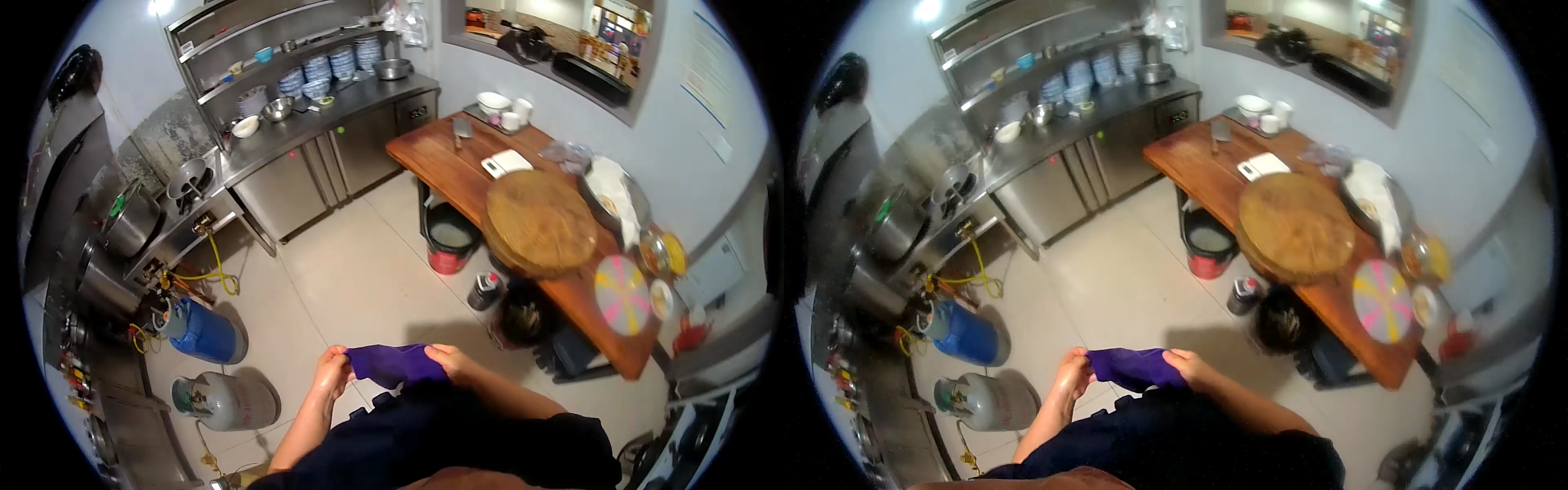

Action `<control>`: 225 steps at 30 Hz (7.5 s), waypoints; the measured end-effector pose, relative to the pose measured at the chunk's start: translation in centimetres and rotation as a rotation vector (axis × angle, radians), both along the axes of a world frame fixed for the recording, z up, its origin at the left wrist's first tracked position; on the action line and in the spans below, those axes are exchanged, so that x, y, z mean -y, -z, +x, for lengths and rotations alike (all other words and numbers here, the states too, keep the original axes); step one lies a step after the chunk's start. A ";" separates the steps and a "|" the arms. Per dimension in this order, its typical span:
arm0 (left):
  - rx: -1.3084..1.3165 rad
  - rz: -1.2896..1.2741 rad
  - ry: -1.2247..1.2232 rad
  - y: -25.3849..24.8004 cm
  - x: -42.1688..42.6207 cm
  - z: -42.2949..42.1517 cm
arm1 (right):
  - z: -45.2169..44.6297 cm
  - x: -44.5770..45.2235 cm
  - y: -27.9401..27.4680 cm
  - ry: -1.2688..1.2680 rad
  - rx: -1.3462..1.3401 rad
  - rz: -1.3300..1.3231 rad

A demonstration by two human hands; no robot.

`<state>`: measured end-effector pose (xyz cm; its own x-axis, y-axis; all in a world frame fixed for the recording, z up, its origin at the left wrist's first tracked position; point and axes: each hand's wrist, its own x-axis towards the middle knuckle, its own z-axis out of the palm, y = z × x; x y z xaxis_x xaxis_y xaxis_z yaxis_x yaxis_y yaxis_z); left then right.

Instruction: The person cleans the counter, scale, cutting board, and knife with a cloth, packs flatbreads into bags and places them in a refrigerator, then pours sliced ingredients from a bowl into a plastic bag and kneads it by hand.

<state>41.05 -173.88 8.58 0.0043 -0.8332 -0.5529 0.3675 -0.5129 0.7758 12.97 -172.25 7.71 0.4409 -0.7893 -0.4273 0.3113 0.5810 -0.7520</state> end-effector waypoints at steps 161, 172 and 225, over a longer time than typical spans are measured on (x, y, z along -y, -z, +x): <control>-0.154 -0.074 1.804 14.7 86.5 -58.4 | -38.9 73.9 10.2 1.554 -1.822 0.206; -0.231 0.138 1.879 11.4 84.8 -56.7 | -32.9 70.8 11.2 1.880 -1.394 0.303; -0.211 0.048 1.366 6.1 96.7 -61.2 | -41.7 71.9 14.5 1.128 -1.929 0.821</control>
<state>-20.16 -270.61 2.43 -0.8788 -0.0891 -0.4688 -0.3359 -0.5821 0.7405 -28.68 -244.13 -6.79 -0.9855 0.1308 0.1083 0.0997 0.9619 -0.2547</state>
